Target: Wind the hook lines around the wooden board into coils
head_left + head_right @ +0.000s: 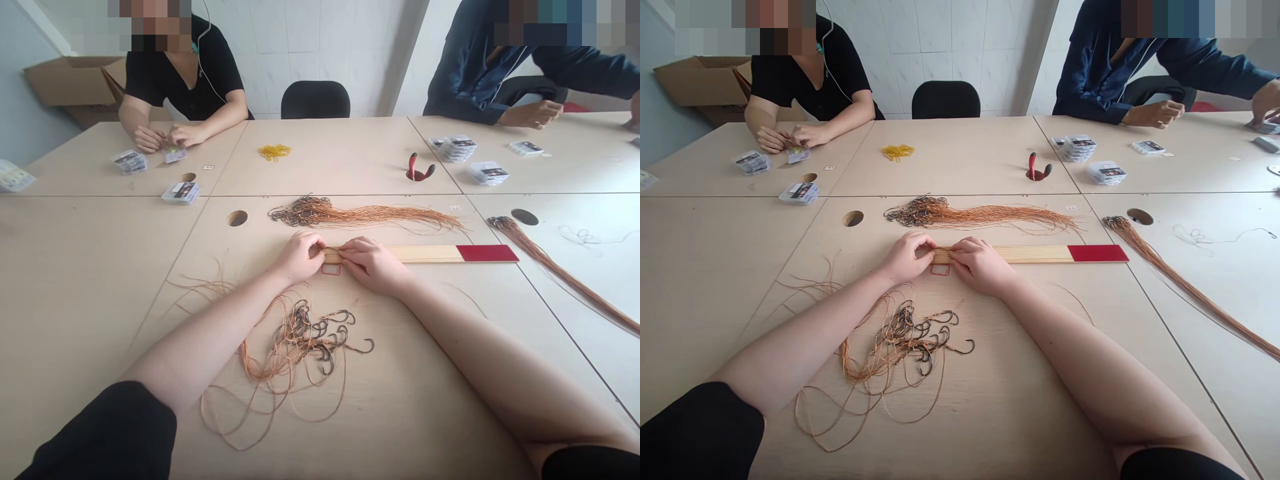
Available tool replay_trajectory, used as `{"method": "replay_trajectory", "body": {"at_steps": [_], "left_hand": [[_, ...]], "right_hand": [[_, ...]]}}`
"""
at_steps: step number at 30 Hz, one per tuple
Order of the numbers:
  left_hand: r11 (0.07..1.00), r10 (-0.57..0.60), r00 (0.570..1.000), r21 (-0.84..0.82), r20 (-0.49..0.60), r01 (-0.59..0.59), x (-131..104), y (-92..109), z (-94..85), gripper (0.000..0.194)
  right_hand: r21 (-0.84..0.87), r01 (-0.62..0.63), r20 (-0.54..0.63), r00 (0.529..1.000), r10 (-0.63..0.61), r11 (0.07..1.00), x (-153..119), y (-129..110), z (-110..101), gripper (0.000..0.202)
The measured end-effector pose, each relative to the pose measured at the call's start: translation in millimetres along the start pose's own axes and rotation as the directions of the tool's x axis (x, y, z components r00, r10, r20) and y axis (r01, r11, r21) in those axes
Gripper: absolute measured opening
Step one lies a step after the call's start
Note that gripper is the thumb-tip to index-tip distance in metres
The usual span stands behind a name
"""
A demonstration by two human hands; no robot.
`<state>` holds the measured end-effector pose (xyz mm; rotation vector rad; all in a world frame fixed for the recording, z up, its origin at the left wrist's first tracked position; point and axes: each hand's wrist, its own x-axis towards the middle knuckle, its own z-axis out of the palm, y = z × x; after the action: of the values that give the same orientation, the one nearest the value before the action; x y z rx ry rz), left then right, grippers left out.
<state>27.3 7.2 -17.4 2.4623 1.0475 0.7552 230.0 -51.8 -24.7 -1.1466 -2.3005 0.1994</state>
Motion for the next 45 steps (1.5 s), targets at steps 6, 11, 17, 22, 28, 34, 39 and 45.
{"method": "replay_trajectory", "body": {"at_steps": [6, 11, 17, 22, 28, 34, 39, 45], "left_hand": [[1.000, 0.000, 1.000, -0.003, -0.004, 0.000, 0.0, 0.7, -0.3, 0.009], [1.000, -0.007, 1.000, 0.002, 0.001, 0.007, -0.1, 1.2, -0.5, 0.010], [1.000, -0.008, 1.000, 0.005, -0.005, 0.008, -0.3, 1.7, -0.5, 0.009], [1.000, -0.012, 1.000, 0.005, 0.004, 0.012, -0.1, 1.3, 0.0, 0.009], [0.999, -0.034, 0.999, -0.039, -0.022, 0.033, -1.7, 5.4, -2.6, 0.011], [0.998, 0.023, 0.999, -0.055, -0.022, -0.024, -1.4, 8.1, -4.5, 0.009], [0.992, 0.092, 0.994, -0.081, -0.059, -0.096, 0.0, 4.7, -1.4, 0.011], [0.988, 0.127, 0.989, -0.076, -0.076, -0.133, -0.2, 2.8, 0.2, 0.012]], "right_hand": [[0.005, 0.020, -0.023, 1.000, -0.019, 1.000, 0.2, 0.9, 1.7, 0.025], [0.011, 0.035, -0.038, 0.999, -0.035, 0.999, 0.5, -0.2, 1.2, 0.026], [0.033, 0.048, -0.073, 0.996, -0.045, 0.998, 1.1, -4.0, -1.0, 0.026], [0.044, 0.061, -0.096, 0.994, -0.056, 0.997, 1.0, -4.3, -0.9, 0.025], [0.056, 0.060, -0.107, 0.993, -0.053, 0.997, 0.9, -3.6, -0.6, 0.028], [0.051, 0.064, -0.112, 0.992, -0.058, 0.997, 0.3, -4.0, -0.9, 0.031], [0.046, 0.067, -0.111, 0.992, -0.061, 0.997, 0.1, -3.9, -1.5, 0.033], [0.041, 0.069, -0.116, 0.991, -0.064, 0.997, 0.0, -3.9, -2.5, 0.033]]}}
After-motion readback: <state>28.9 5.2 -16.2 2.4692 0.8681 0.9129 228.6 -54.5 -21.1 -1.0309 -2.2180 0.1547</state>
